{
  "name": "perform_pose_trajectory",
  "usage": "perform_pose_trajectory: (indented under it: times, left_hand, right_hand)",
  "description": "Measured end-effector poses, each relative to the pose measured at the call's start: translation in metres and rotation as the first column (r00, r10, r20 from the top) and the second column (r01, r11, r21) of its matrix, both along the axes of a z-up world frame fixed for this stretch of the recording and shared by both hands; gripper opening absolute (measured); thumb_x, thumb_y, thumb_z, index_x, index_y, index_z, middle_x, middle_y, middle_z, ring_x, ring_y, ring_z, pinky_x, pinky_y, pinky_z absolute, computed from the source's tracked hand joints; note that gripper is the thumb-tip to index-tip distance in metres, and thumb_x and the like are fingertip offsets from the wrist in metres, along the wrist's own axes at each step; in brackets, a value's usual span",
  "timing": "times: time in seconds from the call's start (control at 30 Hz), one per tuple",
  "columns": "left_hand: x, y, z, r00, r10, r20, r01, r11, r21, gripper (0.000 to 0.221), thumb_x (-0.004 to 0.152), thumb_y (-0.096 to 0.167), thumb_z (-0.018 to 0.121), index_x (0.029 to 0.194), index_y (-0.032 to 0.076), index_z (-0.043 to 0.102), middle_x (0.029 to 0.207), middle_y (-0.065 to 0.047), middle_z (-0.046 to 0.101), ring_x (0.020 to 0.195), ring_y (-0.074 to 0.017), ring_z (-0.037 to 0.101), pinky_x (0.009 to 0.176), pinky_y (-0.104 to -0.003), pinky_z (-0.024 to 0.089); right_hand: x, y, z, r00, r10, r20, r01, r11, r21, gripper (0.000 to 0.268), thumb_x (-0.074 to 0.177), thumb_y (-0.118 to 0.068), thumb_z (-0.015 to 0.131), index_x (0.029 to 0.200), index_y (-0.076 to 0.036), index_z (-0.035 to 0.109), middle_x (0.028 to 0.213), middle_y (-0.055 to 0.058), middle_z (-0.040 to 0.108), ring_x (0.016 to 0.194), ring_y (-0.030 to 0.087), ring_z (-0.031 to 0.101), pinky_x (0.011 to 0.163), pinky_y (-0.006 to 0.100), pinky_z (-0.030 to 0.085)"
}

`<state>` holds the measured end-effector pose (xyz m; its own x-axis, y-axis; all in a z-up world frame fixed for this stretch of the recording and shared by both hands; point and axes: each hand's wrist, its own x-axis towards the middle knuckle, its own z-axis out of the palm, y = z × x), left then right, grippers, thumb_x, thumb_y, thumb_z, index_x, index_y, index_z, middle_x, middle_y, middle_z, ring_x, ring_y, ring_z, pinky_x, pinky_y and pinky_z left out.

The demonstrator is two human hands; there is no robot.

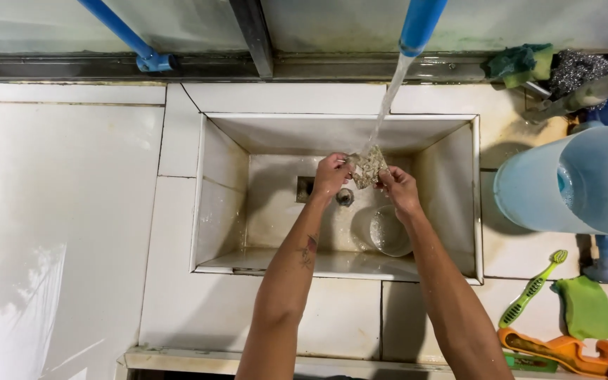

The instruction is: Scrubbing a sink drain with a toothbrush and rinsing a plastic container under a faucet.

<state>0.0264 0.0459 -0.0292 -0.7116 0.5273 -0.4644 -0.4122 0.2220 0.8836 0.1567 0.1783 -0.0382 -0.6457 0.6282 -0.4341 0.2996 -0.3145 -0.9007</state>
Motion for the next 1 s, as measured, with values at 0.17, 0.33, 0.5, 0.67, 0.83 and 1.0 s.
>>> perform_pose_trajectory:
  times: [0.17, 0.33, 0.5, 0.67, 0.83, 1.0]
  left_hand:
    - [-0.008, 0.014, -0.026, 0.985, -0.066, -0.161, 0.04, 0.986, -0.16, 0.024, 0.086, 0.022, 0.063, 0.104, 0.008, 0.07, 0.081, -0.011, 0.072, 0.061, -0.0171, 0.07, 0.057, -0.028, 0.059]
    - [-0.015, 0.023, -0.015, 0.936, -0.176, -0.304, 0.052, 0.926, -0.374, 0.026, 0.086, 0.036, 0.06, 0.095, 0.015, 0.073, 0.084, -0.013, 0.072, 0.086, -0.036, 0.07, 0.076, -0.046, 0.056]
    - [-0.03, 0.043, 0.024, 0.868, -0.253, -0.427, 0.131, 0.947, -0.295, 0.017, 0.084, 0.027, 0.059, 0.087, 0.017, 0.072, 0.085, -0.009, 0.072, 0.091, -0.0337, 0.069, 0.081, -0.045, 0.052]
    - [-0.028, 0.037, 0.081, 0.743, -0.441, -0.503, 0.362, 0.897, -0.252, 0.019, 0.078, 0.016, 0.06, 0.086, 0.004, 0.072, 0.087, -0.02, 0.071, 0.092, -0.0445, 0.066, 0.079, -0.054, 0.047]
    - [-0.023, 0.012, 0.129, 0.67, -0.495, -0.553, 0.436, 0.866, -0.246, 0.022, 0.078, 0.011, 0.057, 0.087, -0.001, 0.072, 0.088, -0.023, 0.072, 0.089, -0.0479, 0.066, 0.077, -0.054, 0.05]
    - [-0.034, 0.019, 0.087, 0.712, -0.422, -0.561, 0.377, 0.904, -0.201, 0.016, 0.079, 0.006, 0.058, 0.084, 0.004, 0.073, 0.077, -0.018, 0.072, 0.077, -0.0387, 0.071, 0.074, -0.048, 0.053]
  right_hand:
    - [0.006, -0.006, 0.027, 1.0, -0.012, -0.003, 0.012, 1.0, 0.026, 0.014, 0.089, -0.015, 0.067, 0.1, -0.006, 0.067, 0.073, 0.003, 0.065, 0.066, 0.011, 0.066, 0.051, 0.014, 0.041]
    - [0.004, 0.002, 0.013, 1.0, -0.008, -0.019, 0.009, 0.999, 0.045, 0.014, 0.09, -0.015, 0.067, 0.101, -0.007, 0.069, 0.071, 0.003, 0.064, 0.066, 0.01, 0.066, 0.052, 0.013, 0.042]
    - [-0.011, -0.005, 0.025, 0.996, 0.091, -0.024, -0.087, 0.988, 0.125, 0.01, 0.088, -0.013, 0.067, 0.096, -0.007, 0.07, 0.075, 0.006, 0.068, 0.068, 0.012, 0.068, 0.05, 0.015, 0.042]
    - [-0.033, -0.014, 0.031, 0.993, 0.107, -0.058, -0.1, 0.988, 0.115, 0.008, 0.088, -0.011, 0.066, 0.093, -0.006, 0.07, 0.071, 0.008, 0.065, 0.063, 0.015, 0.067, 0.052, 0.019, 0.043]
    - [-0.047, -0.013, 0.023, 0.995, 0.092, -0.041, -0.084, 0.981, 0.174, 0.014, 0.089, -0.01, 0.056, 0.085, -0.007, 0.069, 0.067, 0.004, 0.059, 0.058, 0.009, 0.056, 0.049, 0.021, 0.036]
    - [-0.054, -0.015, 0.064, 0.991, 0.129, 0.041, -0.133, 0.983, 0.129, 0.014, 0.09, -0.015, 0.059, 0.078, -0.008, 0.063, 0.064, 0.004, 0.055, 0.062, 0.016, 0.066, 0.053, 0.022, 0.047]
